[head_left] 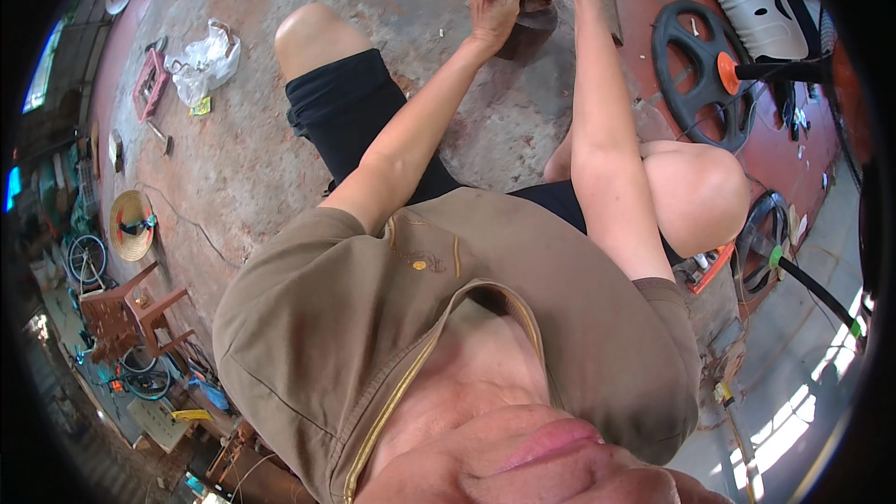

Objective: The person sits on the floor and carves a piece of wood using a small chisel. They hold the wood in their left hand and use the chisel in their right hand to shape the object, occasionally rotating it to work on different sides.

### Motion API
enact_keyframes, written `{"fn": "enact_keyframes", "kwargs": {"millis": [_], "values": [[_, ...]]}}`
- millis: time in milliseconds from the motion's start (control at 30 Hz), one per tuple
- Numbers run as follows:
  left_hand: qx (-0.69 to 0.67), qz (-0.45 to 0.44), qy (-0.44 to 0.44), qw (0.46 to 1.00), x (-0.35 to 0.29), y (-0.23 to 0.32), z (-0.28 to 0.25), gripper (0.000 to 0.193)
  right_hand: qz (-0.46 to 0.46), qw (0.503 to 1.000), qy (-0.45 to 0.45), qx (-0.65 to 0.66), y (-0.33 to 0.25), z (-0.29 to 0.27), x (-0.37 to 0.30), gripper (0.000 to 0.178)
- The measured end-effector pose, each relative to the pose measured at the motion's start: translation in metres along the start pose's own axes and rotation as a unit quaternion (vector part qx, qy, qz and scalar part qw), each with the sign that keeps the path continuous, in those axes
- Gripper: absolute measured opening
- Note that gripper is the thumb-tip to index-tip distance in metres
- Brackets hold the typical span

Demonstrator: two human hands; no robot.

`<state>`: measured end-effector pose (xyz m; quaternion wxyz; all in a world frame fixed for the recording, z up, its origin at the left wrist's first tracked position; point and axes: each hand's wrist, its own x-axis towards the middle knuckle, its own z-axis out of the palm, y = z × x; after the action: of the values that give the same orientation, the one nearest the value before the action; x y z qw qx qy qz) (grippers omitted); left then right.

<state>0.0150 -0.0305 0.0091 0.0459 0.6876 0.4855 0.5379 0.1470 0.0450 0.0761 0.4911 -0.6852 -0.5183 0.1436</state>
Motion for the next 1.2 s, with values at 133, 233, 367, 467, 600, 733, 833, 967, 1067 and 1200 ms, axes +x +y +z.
{"fn": "enact_keyframes", "kwargs": {"millis": [133,233,367,467,600,733,833,967,1067,1200], "values": [[0.004,-0.006,-0.064,0.998,-0.004,-0.001,-0.006,0.010,-0.038,0.997,-0.012,0.058,0.010,-0.002,0.013,0.055],[-0.003,-0.002,-0.064,0.998,-0.008,-0.007,-0.007,0.009,-0.081,0.994,0.050,0.058,0.016,0.007,0.010,0.054],[0.012,-0.007,-0.096,0.995,-0.035,-0.015,-0.008,0.011,-0.045,0.998,0.014,0.035,0.020,-0.004,0.018,0.055],[-0.023,-0.015,-0.074,0.997,-0.028,-0.012,-0.003,0.012,-0.057,0.996,0.048,0.055,0.013,-0.009,0.015,0.055],[-0.144,-0.130,0.001,0.981,-0.014,0.001,0.002,0.012,0.036,0.998,0.015,0.058,0.000,-0.027,0.000,0.058],[-0.111,-0.117,-0.049,0.986,-0.019,-0.001,0.009,0.015,0.015,0.999,0.014,0.031,0.001,-0.030,0.000,0.060],[-0.053,-0.066,-0.056,0.995,-0.019,-0.002,0.005,0.012,0.001,1.000,0.026,0.017,-0.003,-0.026,-0.002,0.060],[-0.116,-0.215,-0.131,0.961,-0.024,0.004,-0.001,0.009,-0.042,0.997,0.049,0.035,0.003,-0.016,-0.003,0.060],[-0.238,-0.300,-0.077,0.921,-0.034,-0.005,0.000,0.005,0.004,0.999,0.037,0.012,-0.009,-0.009,-0.002,0.061],[-0.402,-0.341,-0.041,0.849,-0.014,0.011,-0.015,0.007,0.019,1.000,0.022,0.005,-0.004,-0.008,-0.002,0.063]]}}
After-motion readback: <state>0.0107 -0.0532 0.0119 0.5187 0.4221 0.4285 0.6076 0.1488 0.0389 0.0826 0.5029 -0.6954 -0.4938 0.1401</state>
